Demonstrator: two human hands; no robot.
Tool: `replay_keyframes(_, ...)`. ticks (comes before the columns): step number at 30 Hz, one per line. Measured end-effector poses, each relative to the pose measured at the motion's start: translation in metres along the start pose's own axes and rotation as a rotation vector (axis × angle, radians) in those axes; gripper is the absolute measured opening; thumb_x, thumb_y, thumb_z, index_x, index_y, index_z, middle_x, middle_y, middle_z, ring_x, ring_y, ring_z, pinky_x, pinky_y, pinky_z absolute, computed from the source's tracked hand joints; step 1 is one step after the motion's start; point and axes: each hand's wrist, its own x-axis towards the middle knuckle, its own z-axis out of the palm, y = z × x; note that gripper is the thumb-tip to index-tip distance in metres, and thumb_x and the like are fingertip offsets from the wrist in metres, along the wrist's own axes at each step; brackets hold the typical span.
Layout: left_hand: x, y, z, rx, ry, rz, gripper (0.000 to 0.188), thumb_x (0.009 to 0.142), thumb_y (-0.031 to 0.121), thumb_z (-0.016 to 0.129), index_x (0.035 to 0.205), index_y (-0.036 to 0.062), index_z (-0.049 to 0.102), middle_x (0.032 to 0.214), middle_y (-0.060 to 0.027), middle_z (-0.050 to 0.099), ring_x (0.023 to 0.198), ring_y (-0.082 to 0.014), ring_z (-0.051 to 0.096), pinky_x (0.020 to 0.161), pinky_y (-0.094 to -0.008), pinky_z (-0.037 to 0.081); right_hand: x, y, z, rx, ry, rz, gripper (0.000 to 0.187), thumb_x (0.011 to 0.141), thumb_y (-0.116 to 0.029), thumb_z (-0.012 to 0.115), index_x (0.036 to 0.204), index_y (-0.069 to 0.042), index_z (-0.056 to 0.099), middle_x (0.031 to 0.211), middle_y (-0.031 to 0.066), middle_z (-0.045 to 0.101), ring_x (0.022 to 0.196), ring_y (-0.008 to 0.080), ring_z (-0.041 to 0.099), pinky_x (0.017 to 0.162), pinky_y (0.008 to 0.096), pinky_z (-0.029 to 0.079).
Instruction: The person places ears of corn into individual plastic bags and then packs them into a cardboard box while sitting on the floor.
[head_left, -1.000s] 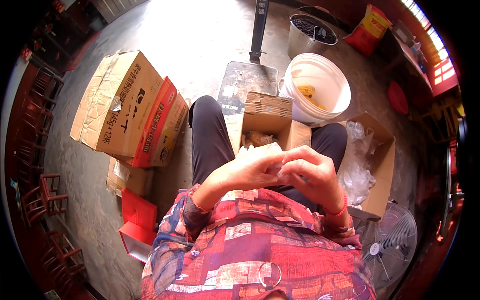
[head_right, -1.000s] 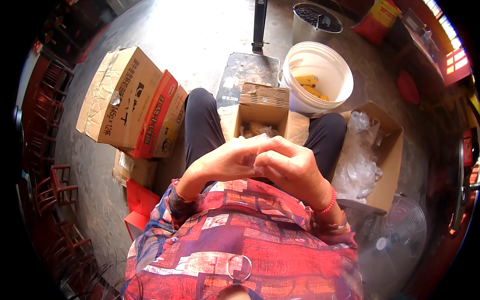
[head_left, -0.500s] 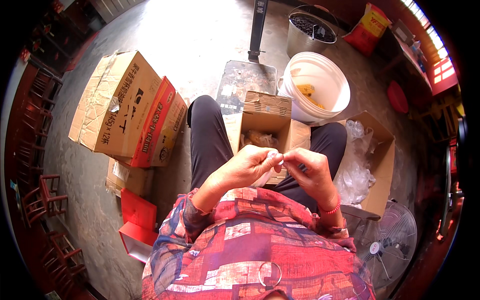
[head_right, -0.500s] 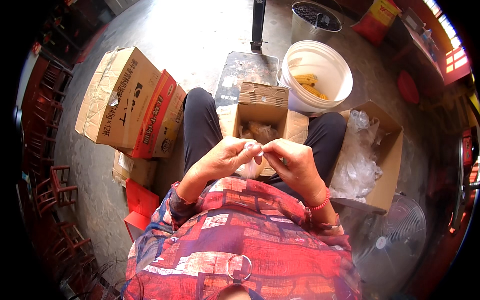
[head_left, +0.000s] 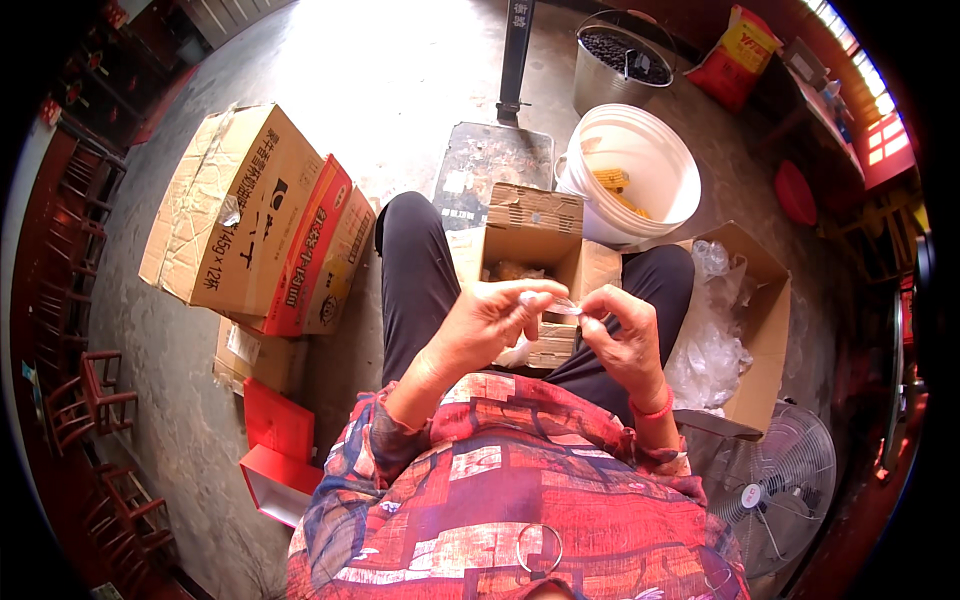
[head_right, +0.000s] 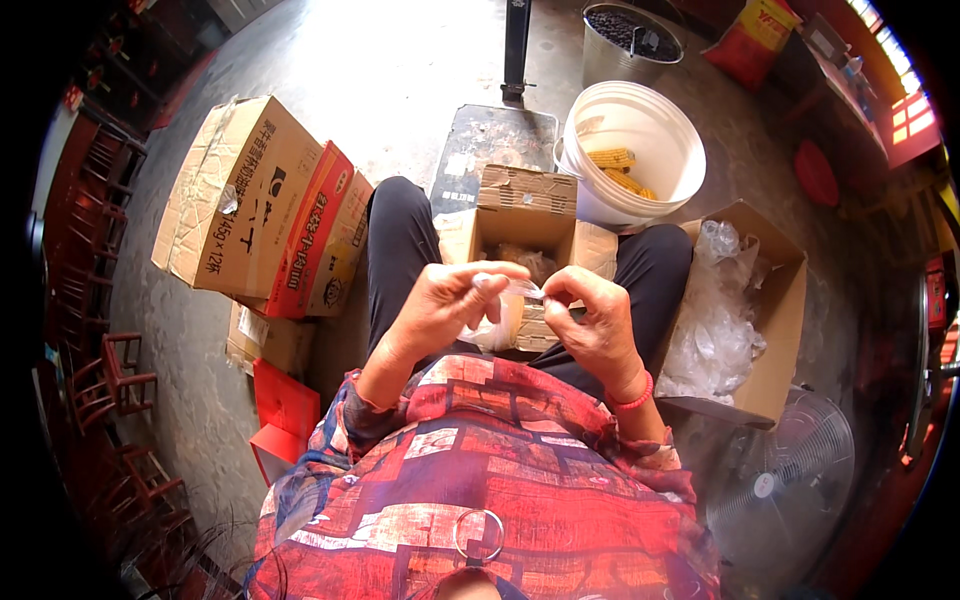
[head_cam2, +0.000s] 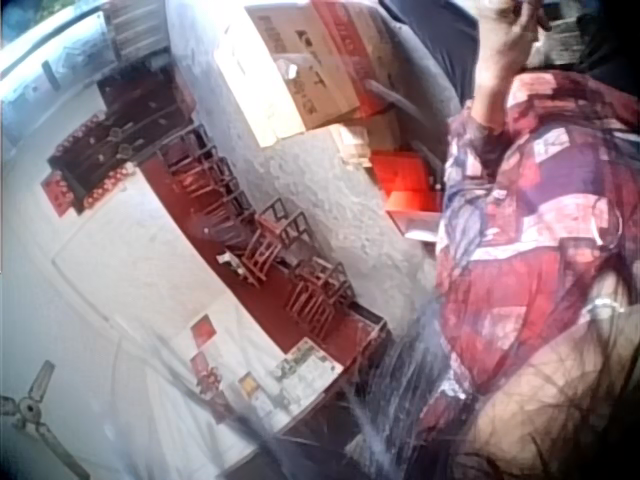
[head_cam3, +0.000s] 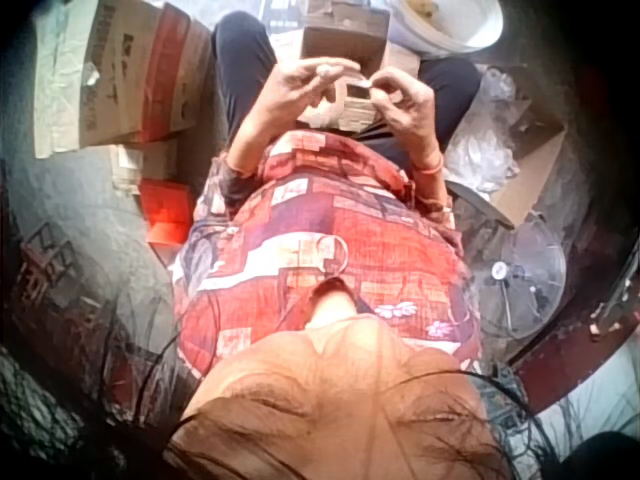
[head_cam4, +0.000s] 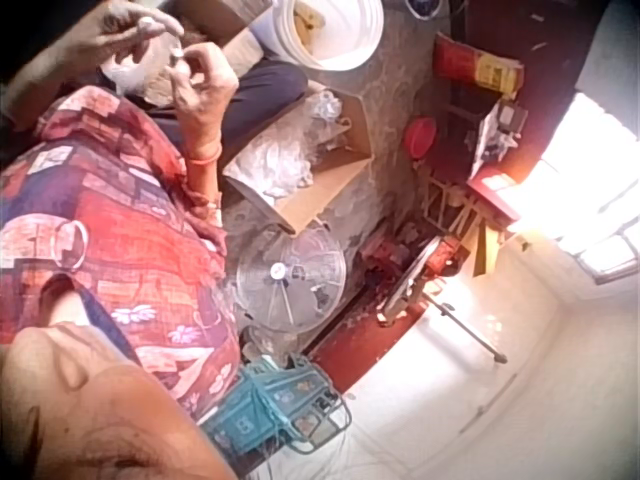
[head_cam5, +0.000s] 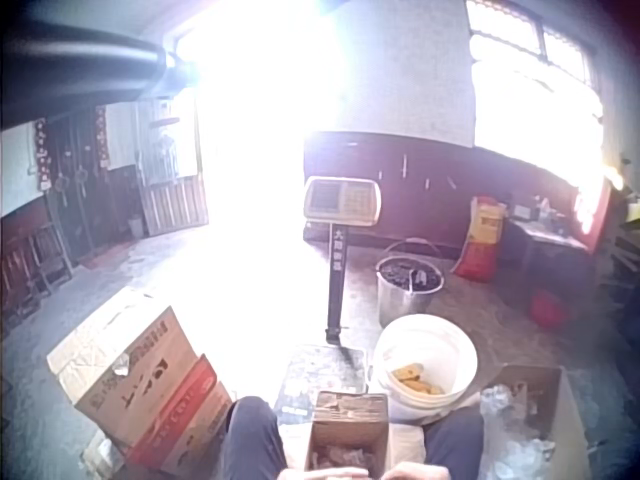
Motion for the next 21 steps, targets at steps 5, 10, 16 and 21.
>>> replay_keyframes(5, 0.004, -0.012, -0.006, -0.115, 0.018, 0.043, 0.02, 0.09, 0.018, 0.057, 0.096, 0.0009, 0.067, 0.071, -0.0003, 0.062, 0.061, -0.0031, 0.052, 0.053, -0.017, 0.041, -0.004, -0.003, 0.0, 0.089, -0.096, -0.025, 0.007, 0.071, 0.003, 0.058, 0.079, 0.001, 0.057, 0.074, 0.0068, 0.056, 0.069, 0.0127, 0.055, 0.063, 0.0233, 0.043)
replay_keyframes(10, 0.004, -0.004, -0.01, -0.085, -0.112, 0.057, 0.01, 0.079, 0.001, 0.065, 0.089, -0.0015, 0.066, 0.085, -0.0049, 0.064, 0.077, -0.0088, 0.056, 0.07, -0.0215, 0.045, 0.0, 0.008, 0.008, 0.31, -0.145, 0.007, 0.039, 0.07, 0.003, 0.053, 0.109, -0.002, 0.052, 0.107, 0.0085, 0.056, 0.102, 0.0175, 0.053, 0.086, 0.0292, 0.04)
replay_keyframes(16, 0.006, 0.004, -0.013, 0.442, -0.123, 0.385, 0.024, 0.068, -0.009, 0.06, 0.088, 0.0034, 0.066, 0.083, -0.0115, 0.066, 0.074, -0.0211, 0.065, 0.067, -0.0272, 0.05, 0.003, 0.009, 0.023, 0.314, -0.301, 0.093, 0.051, 0.073, 0.007, 0.049, 0.124, -0.001, 0.046, 0.111, 0.0087, 0.057, 0.108, 0.016, 0.052, 0.092, 0.0289, 0.04)
replay_keyframes(21, 0.01, 0.006, -0.012, 0.87, -0.025, 0.548, 0.022, 0.068, -0.002, 0.061, 0.087, 0.0087, 0.063, 0.072, -0.0082, 0.063, 0.068, -0.0256, 0.063, 0.057, -0.0331, 0.05, 0.001, 0.029, 0.028, 0.325, -0.265, 0.169, 0.037, 0.081, 0.001, 0.054, 0.118, 0.0, 0.05, 0.101, 0.0061, 0.059, 0.094, 0.0122, 0.055, 0.085, 0.0266, 0.043)
